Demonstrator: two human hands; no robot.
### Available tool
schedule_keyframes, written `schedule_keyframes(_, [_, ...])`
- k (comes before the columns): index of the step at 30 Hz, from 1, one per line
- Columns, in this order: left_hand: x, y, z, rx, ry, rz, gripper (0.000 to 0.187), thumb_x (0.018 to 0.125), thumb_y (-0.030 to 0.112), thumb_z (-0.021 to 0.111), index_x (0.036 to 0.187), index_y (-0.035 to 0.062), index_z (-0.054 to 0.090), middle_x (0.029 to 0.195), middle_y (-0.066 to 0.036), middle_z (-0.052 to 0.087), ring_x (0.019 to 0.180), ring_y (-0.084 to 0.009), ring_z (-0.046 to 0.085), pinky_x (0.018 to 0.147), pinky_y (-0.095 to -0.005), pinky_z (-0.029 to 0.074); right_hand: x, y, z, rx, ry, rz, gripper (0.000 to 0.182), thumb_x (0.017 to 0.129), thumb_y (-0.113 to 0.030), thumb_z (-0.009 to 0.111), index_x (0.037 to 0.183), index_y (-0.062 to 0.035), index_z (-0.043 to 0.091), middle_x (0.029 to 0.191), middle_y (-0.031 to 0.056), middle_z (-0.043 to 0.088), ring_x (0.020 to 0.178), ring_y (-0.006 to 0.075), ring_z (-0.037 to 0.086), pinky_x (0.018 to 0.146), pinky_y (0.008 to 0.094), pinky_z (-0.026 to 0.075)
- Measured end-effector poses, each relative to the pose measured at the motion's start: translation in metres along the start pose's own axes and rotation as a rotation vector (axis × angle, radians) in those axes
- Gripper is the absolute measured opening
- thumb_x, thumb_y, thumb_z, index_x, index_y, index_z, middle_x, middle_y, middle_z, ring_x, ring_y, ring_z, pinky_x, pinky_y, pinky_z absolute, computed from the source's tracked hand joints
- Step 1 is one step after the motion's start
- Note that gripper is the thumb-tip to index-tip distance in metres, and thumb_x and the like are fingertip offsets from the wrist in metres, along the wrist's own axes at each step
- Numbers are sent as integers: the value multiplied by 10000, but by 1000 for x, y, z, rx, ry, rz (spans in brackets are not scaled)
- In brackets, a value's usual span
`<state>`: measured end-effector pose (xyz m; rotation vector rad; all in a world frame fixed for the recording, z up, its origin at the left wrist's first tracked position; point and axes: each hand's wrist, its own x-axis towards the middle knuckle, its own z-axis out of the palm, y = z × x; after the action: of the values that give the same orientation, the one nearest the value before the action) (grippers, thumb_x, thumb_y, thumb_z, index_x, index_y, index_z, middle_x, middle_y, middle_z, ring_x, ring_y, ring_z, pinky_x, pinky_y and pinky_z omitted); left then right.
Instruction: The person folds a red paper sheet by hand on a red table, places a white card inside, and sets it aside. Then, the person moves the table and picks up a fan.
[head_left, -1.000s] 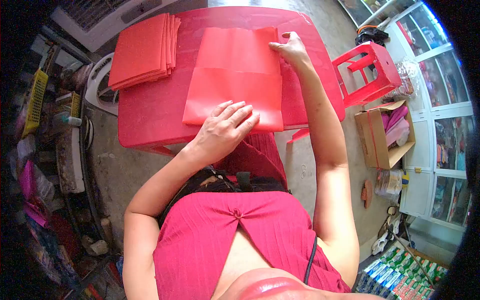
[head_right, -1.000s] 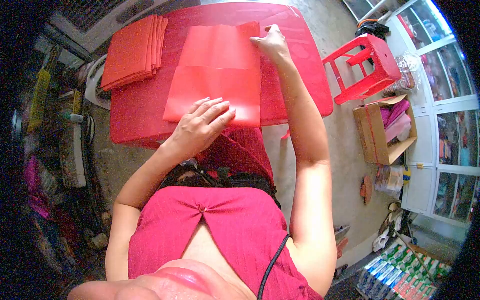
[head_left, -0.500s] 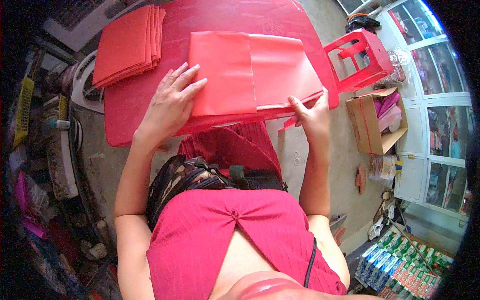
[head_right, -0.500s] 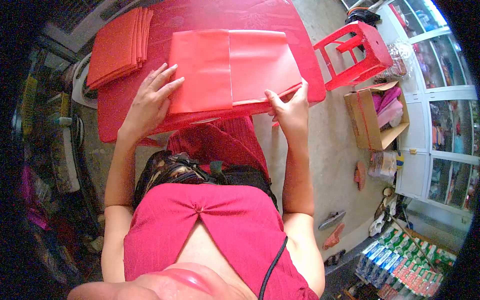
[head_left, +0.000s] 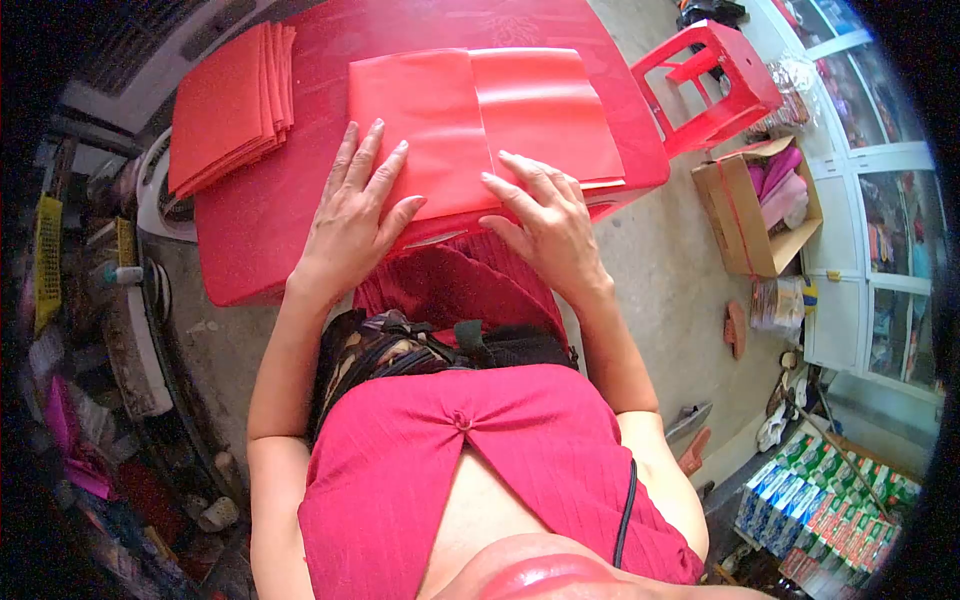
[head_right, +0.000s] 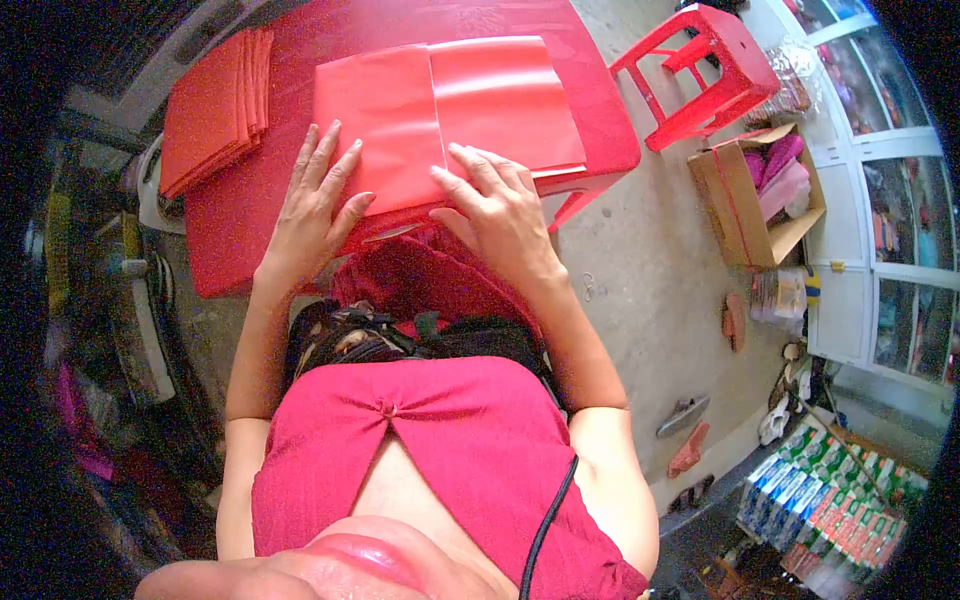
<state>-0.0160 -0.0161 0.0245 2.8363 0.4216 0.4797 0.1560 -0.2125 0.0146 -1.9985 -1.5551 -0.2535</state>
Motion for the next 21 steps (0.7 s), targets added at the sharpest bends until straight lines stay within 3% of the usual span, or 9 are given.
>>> schedule_keyframes(6, [0, 2, 2, 21, -12, -13, 629, 942, 379, 635, 1458, 63, 464, 1611, -166, 260, 1509, -370, 166, 1211, -477, 225, -1, 1, 0, 24, -38, -69, 327, 882, -281, 691, 1177, -140, 699, 1322, 113, 622, 1228, 304, 563, 1033, 446, 405])
schedule_keyframes(15, [-2, 4, 6, 14, -8, -27, 758, 871, 475, 692, 1473, 81, 453, 1623, -170, 227, 1517, -378, 131, 1215, -490, 214, 1, 2, 2, 12, -18, -55, 260, 893, -185, 699, 1136, -94, 722, 1225, 82, 688, 1178, 264, 613, 1015, 417, 423])
schedule_keyframes(18, [-2, 5, 7, 41, 10, -21, 773, 860, 515, 691, 1440, 45, 490, 1592, -218, 268, 1504, -410, 153, 1207, -487, 223, 1, 4, 5, 17, -4, -51, 252, 903, -198, 665, 1130, -98, 711, 1230, 86, 684, 1184, 257, 611, 1013, 435, 421])
schedule_keyframes(21, [-3, 4, 7, 23, -8, -33, 772, 861, 480, 704, 1482, 99, 448, 1625, -171, 221, 1518, -383, 120, 1216, -487, 213, 1, 4, 6, 25, 6, -48, 248, 905, -194, 665, 1124, -85, 712, 1224, 88, 686, 1185, 252, 615, 1006, 430, 427])
